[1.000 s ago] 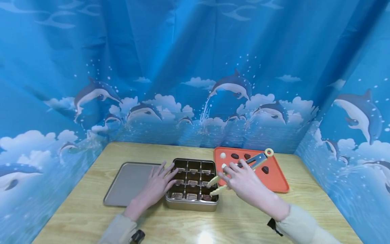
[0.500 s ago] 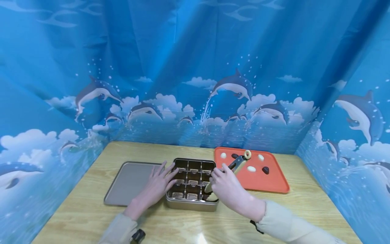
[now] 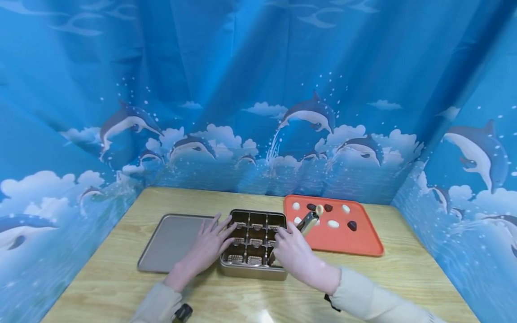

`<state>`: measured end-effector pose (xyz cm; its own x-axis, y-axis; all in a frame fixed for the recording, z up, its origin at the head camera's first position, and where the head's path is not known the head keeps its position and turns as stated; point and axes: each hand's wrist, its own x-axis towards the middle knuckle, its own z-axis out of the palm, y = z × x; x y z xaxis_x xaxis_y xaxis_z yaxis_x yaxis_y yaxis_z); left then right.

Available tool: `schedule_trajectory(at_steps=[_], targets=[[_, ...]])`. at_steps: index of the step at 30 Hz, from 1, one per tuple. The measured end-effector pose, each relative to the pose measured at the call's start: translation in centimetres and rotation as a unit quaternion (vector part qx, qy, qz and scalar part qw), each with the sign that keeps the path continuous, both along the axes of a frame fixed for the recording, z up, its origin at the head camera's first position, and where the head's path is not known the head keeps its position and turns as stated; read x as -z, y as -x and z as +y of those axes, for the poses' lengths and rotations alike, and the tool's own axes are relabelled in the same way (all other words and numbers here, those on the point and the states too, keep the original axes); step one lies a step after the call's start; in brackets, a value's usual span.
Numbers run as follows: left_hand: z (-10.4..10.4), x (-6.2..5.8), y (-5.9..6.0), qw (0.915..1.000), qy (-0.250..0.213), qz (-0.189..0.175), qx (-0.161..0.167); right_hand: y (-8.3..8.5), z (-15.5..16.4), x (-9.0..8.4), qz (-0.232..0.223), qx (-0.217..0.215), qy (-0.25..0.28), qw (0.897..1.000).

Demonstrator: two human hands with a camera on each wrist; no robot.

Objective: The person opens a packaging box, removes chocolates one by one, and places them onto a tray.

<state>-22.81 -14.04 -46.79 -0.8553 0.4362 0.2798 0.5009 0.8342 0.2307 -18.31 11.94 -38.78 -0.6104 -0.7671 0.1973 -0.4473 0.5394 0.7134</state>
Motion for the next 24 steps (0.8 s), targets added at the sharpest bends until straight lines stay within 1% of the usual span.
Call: schedule_trajectory(at_steps=[2,4,8,11,15,19,24], targets=[[0.0,0.0,0.0,1.0000,0.000,0.002,0.000,0.1,0.6,0.0,0.003,-0.021,0.014,1.000],[0.0,0.1,0.0,1.0000,-0.002,0.003,-0.001,0.1,1.1,-0.3,-0.001,-0.032,0.021,0.999],[0.0,0.0,0.0,1.0000,-0.006,0.008,-0.001,-0.2,2.3,-1.1,-0.022,-0.022,0.029,0.999],[0.0,0.0,-0.1,0.9999,-0.007,0.010,0.000,-0.1,3.4,-1.7,-0.032,-0.014,0.044,0.998],[0.1,-0.1,-0.1,1.0000,-0.008,0.005,0.000,0.4,5.1,-2.0,-0.035,-0.020,0.092,0.995],[0.2,-0.1,-0.1,1.0000,-0.009,-0.002,0.001,0.8,6.6,-2.2,-0.044,-0.024,0.150,0.987],[0.2,-0.1,-0.1,1.0000,-0.009,0.001,-0.003,1.5,8.4,-2.2,-0.021,-0.006,0.193,0.981]])
